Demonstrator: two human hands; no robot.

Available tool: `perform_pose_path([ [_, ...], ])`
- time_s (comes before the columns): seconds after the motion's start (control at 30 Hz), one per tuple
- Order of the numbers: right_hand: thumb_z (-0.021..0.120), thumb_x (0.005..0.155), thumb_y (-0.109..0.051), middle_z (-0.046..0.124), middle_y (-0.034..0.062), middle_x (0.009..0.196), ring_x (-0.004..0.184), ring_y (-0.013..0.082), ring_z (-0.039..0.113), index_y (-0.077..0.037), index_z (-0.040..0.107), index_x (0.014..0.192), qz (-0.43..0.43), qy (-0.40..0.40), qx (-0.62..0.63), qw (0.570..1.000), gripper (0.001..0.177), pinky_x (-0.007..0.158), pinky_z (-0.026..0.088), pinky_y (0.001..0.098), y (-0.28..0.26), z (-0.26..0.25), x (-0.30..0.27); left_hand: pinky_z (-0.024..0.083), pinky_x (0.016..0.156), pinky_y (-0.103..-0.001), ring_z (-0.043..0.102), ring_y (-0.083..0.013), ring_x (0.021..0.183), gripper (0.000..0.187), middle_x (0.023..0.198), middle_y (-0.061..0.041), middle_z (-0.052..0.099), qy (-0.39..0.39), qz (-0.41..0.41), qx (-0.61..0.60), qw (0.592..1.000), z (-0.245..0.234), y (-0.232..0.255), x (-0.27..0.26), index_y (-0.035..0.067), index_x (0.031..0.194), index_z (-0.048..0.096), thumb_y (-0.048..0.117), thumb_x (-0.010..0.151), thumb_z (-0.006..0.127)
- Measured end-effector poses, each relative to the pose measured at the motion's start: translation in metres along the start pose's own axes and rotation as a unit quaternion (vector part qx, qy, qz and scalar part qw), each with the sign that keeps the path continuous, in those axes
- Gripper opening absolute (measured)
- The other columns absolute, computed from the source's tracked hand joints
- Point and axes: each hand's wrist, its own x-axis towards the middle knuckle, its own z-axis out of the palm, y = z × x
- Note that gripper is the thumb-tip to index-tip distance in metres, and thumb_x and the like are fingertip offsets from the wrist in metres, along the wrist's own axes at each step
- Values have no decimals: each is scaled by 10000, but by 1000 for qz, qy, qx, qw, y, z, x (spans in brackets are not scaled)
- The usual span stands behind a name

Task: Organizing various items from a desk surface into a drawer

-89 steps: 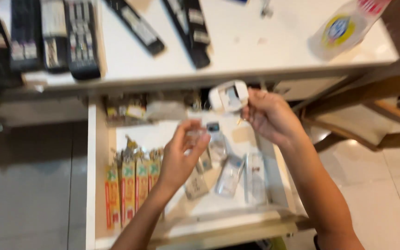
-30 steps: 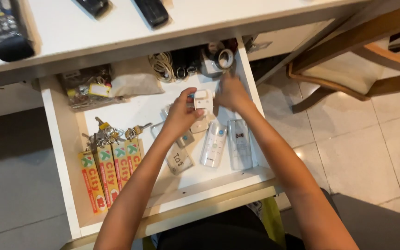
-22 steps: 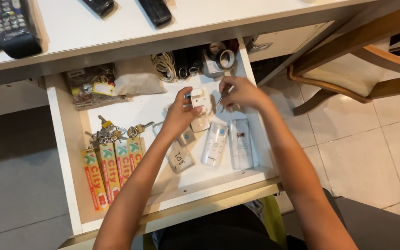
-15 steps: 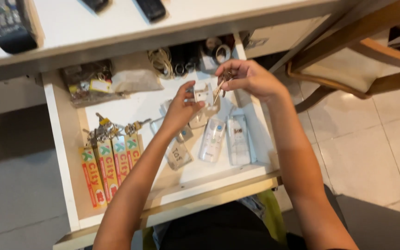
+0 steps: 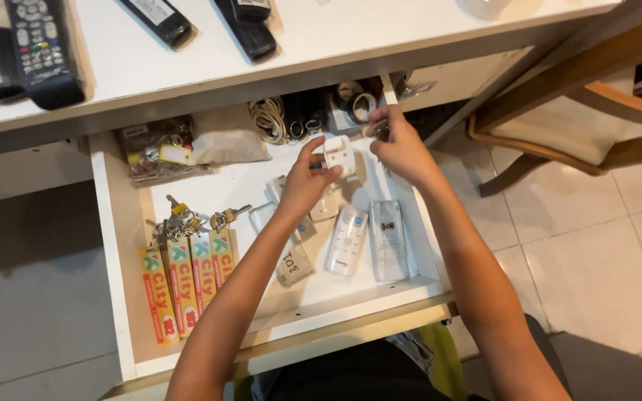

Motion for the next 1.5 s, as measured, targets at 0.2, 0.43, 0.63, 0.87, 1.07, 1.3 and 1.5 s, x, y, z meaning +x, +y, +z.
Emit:
perform_pose_path([
  [0.2,753,737,-10,722,169,978,978,415,730,-62,748,1097,9,-25,-272,962,363,803,592,497,-6,-4,-2,621,928,-429,717,-402,1094,724,1289,-228,608,-28,60,152,986,37,-8,23,261,1521,464,277,884,807],
  [0.43,718,747,9,738,224,1011,1001,441,714,-10,641,1203,3,35,-235,971,463,839,571,527,-19,-16,-15,577,972,-523,672,-437,1152,595,1326,-228,551,9,135,346,928,85,-59,90,99,1490,409,175,965,680],
  [0.63,722,753,36,729,256,1033,1042,476,690,5,597,1179,25,93,-180,979,445,896,546,549,-29,-24,-16,603,877,-503,692,-398,1076,468,1309,-150,573,54,137,363,920,82,-66,102,82,1364,515,358,1004,630],
  [0.87,775,741,4,770,129,1005,943,346,745,-98,719,1107,-10,100,-223,970,384,830,596,439,7,-4,7,577,974,-473,713,-345,1112,497,1285,-169,647,-31,37,187,981,63,-52,95,57,1386,546,195,932,696],
  [1.07,737,779,47,706,188,987,887,379,738,-59,747,1068,-86,158,-245,953,308,774,606,469,5,-3,7,566,1007,-395,703,-229,1151,472,1237,-63,724,-39,17,189,981,56,-93,132,139,1357,622,214,897,698],
  [1.3,748,828,-17,700,136,925,835,284,734,-82,779,1033,-95,168,-176,965,217,727,591,346,-1,-20,1,570,980,-387,735,-225,1080,405,1051,-1,786,-22,25,177,984,73,-64,106,152,1185,718,259,803,799],
  [1.5,770,807,-51,714,88,892,811,236,740,-117,787,1003,-89,159,-163,970,208,674,591,315,12,-16,8,587,919,-433,754,-284,989,315,972,-49,748,46,91,204,974,69,-38,88,126,1029,656,203,793,849],
])
